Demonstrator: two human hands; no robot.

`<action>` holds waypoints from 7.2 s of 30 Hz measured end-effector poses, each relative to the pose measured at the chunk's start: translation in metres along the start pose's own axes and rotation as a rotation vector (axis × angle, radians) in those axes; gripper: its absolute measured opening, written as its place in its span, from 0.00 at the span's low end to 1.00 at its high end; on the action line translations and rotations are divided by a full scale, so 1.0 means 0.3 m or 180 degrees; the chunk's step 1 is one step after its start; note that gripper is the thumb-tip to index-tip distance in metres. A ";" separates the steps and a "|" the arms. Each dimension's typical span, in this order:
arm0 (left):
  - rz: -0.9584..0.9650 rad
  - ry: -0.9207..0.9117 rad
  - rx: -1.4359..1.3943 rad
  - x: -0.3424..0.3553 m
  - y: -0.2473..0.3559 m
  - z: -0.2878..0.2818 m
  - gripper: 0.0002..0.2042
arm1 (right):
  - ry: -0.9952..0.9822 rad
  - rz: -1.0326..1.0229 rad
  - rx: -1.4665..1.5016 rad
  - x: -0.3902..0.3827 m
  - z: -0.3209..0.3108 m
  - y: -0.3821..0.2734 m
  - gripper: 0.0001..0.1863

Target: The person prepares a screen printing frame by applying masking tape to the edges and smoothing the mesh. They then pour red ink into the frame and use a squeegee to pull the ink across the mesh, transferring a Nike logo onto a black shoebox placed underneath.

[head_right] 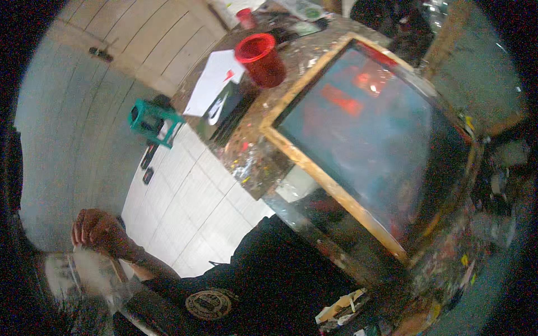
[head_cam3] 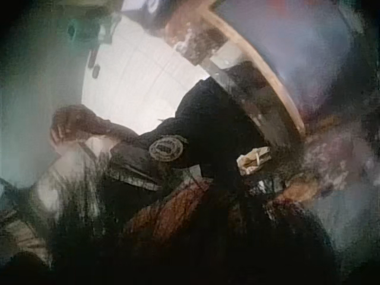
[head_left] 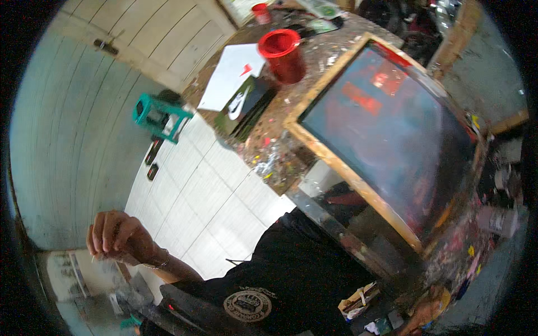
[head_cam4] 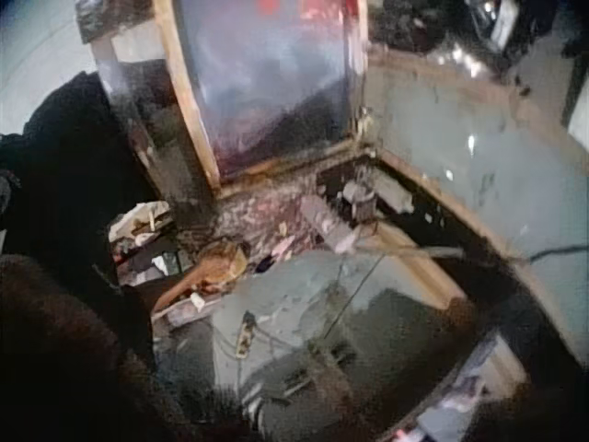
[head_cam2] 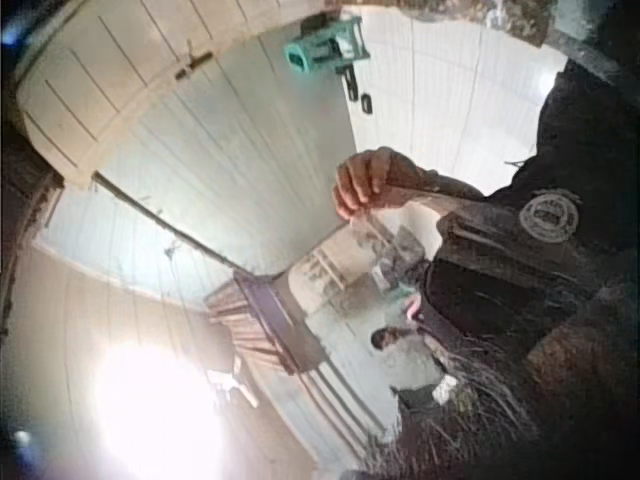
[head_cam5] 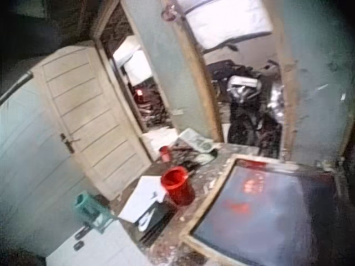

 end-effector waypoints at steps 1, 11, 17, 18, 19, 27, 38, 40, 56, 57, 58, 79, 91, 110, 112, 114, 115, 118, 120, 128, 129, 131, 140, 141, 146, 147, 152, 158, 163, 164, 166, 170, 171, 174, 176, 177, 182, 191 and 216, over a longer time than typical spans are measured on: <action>0.0108 0.0041 0.0074 -0.021 0.037 0.020 0.07 | -0.0122 -0.0283 0.0125 0.017 0.001 -0.043 0.28; 0.0489 0.0175 0.0598 -0.017 0.083 0.051 0.07 | -0.0395 -0.2347 0.1434 0.136 -0.068 -0.448 0.34; -0.0243 -0.0244 0.0334 0.075 0.026 -0.030 0.08 | 0.0443 -0.3584 0.2035 0.085 -0.125 -1.285 0.44; -0.0386 -0.0261 0.0229 0.075 0.028 -0.038 0.08 | 0.0511 -0.3772 0.2725 0.097 -0.110 -1.399 0.36; -0.0309 -0.0311 0.0191 0.100 -0.016 -0.033 0.08 | 0.0630 -0.3538 0.3454 0.087 -0.110 -1.501 0.21; -0.0581 -0.0477 -0.0142 0.170 -0.220 -0.008 0.11 | 0.0485 -0.3682 0.4074 0.110 -0.188 -1.489 0.09; -0.1045 0.0387 0.2015 0.248 -0.774 -0.218 0.10 | -0.0309 -0.3204 0.2817 0.167 -0.283 -1.222 0.20; -0.1689 0.0458 0.2865 0.196 -0.952 -0.275 0.11 | 0.1357 -0.1598 0.2939 0.247 -0.211 -1.093 0.09; -0.2683 -0.0575 0.3773 0.097 -2.020 -0.407 0.08 | 0.1491 0.0829 0.0342 1.012 0.194 -0.533 0.17; -0.2676 -0.0563 0.3851 0.091 -2.041 -0.428 0.08 | 0.1522 0.0785 -0.0066 1.029 0.203 -0.545 0.19; -0.2603 -0.0539 0.3798 0.080 -2.058 -0.445 0.08 | 0.1549 0.0737 -0.0473 1.037 0.209 -0.552 0.21; -0.1199 -0.1253 0.5093 0.023 -2.060 -0.402 0.11 | 0.1236 -0.0312 -0.2276 1.089 0.253 -0.682 0.11; -0.0777 -0.4497 0.4284 -0.217 -2.166 -0.113 0.30 | 0.1358 -0.1019 -0.0945 1.000 0.432 -0.694 0.30; -0.0890 -0.3128 0.4669 0.035 -1.643 -0.292 0.24 | 0.1952 0.1761 -0.0696 0.105 -0.235 -0.368 0.27; -0.1383 -0.3051 0.4210 -0.059 -1.605 -0.197 0.20 | 0.1420 0.2255 -0.1181 0.068 -0.277 -0.224 0.25; -0.1671 -0.3099 0.3810 -0.144 -1.581 -0.060 0.17 | 0.1063 0.2093 -0.1380 0.123 -0.257 -0.132 0.22; -0.1724 -0.3162 0.3677 -0.176 -1.557 0.002 0.16 | 0.1051 0.2000 -0.1495 0.146 -0.228 -0.093 0.22; -0.1614 -0.3645 0.3164 -0.267 -1.511 0.165 0.14 | 0.1195 0.1799 -0.1776 0.177 -0.160 0.108 0.19; -0.1788 -0.3710 0.2817 -0.317 -1.483 0.217 0.14 | 0.1406 0.1677 -0.1856 0.136 -0.129 0.218 0.16; -0.1829 -0.3771 0.2121 -0.496 -1.367 0.232 0.15 | 0.1553 0.1241 -0.1232 0.000 -0.209 -0.115 0.10; -0.1936 -0.3810 0.1924 -0.525 -1.371 0.260 0.16 | 0.1683 0.0893 -0.0938 -0.059 -0.244 -0.167 0.09; -0.2147 -0.3876 0.1543 -0.589 -1.386 0.341 0.18 | 0.1990 0.0956 0.0262 -0.189 -0.315 -0.165 0.08; -0.1977 -0.3895 0.0634 -0.910 -1.360 0.693 0.38 | 0.2141 0.1613 0.2260 -0.552 -0.210 -0.536 0.05; -0.2072 -0.4100 0.0733 -0.928 -1.353 0.661 0.37 | 0.2249 0.1637 0.2805 -0.563 -0.144 -0.534 0.05; -0.2389 -0.4306 0.0656 -0.936 -1.324 0.509 0.18 | 0.1309 0.1676 0.2919 -0.540 0.043 -0.562 0.13; -0.2472 -0.4339 0.0965 -0.936 -1.320 0.477 0.18 | 0.1290 0.1689 0.3092 -0.531 0.065 -0.571 0.13; -0.2366 -0.4447 0.1890 -0.968 -1.278 0.387 0.16 | 0.1199 0.1089 0.3452 -0.491 0.147 -0.653 0.41; -0.2500 -0.4163 0.1825 -0.848 -1.253 0.431 0.11 | 0.0937 0.0638 0.1257 -0.522 0.262 -0.758 0.52; -0.2039 -0.3327 0.1161 -0.406 -1.266 0.638 0.06 | -0.0032 0.0914 0.3485 -0.403 0.227 -0.734 0.45; -0.2322 -0.2997 0.1146 -0.305 -1.273 0.670 0.06 | -0.0422 0.1002 0.3692 -0.393 0.244 -0.716 0.45; -0.2503 -0.2723 0.1246 -0.185 -1.295 0.706 0.07 | -0.1026 0.1126 0.3620 -0.362 0.262 -0.700 0.44; -0.2196 -0.2361 0.1730 -0.024 -1.271 0.572 0.11 | -0.1780 0.0348 0.2976 -0.271 0.188 -0.804 0.18; -0.2073 -0.2052 0.1700 0.030 -1.241 0.492 0.13 | -0.1663 0.0535 0.3463 -0.262 0.170 -0.827 0.14; -0.1128 -0.1595 0.1437 0.106 -1.002 0.376 0.16 | -0.1392 -0.0367 0.1979 -0.198 -0.019 -0.940 0.12; -0.0835 0.0879 0.1680 0.225 -0.712 0.056 0.13 | -0.1046 -0.0950 0.0843 -0.185 -0.157 -1.056 0.13; -0.1882 -0.0287 -0.0279 0.222 -0.715 0.174 0.05 | -0.1748 0.0698 0.0856 -0.190 -0.185 -1.033 0.16; -0.0967 -0.0166 -0.1029 0.203 -0.578 0.276 0.05 | -0.1656 -0.0100 0.0732 -0.101 -0.153 -1.084 0.16; -0.1309 0.0148 -0.1349 0.201 -0.627 0.194 0.04 | -0.1239 -0.0708 0.0183 0.210 -0.191 -1.201 0.15; -0.2738 0.0876 -0.1703 0.056 -1.369 0.177 0.07 | 0.1538 0.1428 -0.2267 0.292 -0.566 0.457 0.13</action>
Point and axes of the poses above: each hand's wrist, its own x-axis towards the middle knuckle, its own z-axis out of the palm, y = z × x, the point moved 7 cm from there along x, towards the middle knuckle, and after that the axes turned 2 degrees about y, right-handed, at the moved point
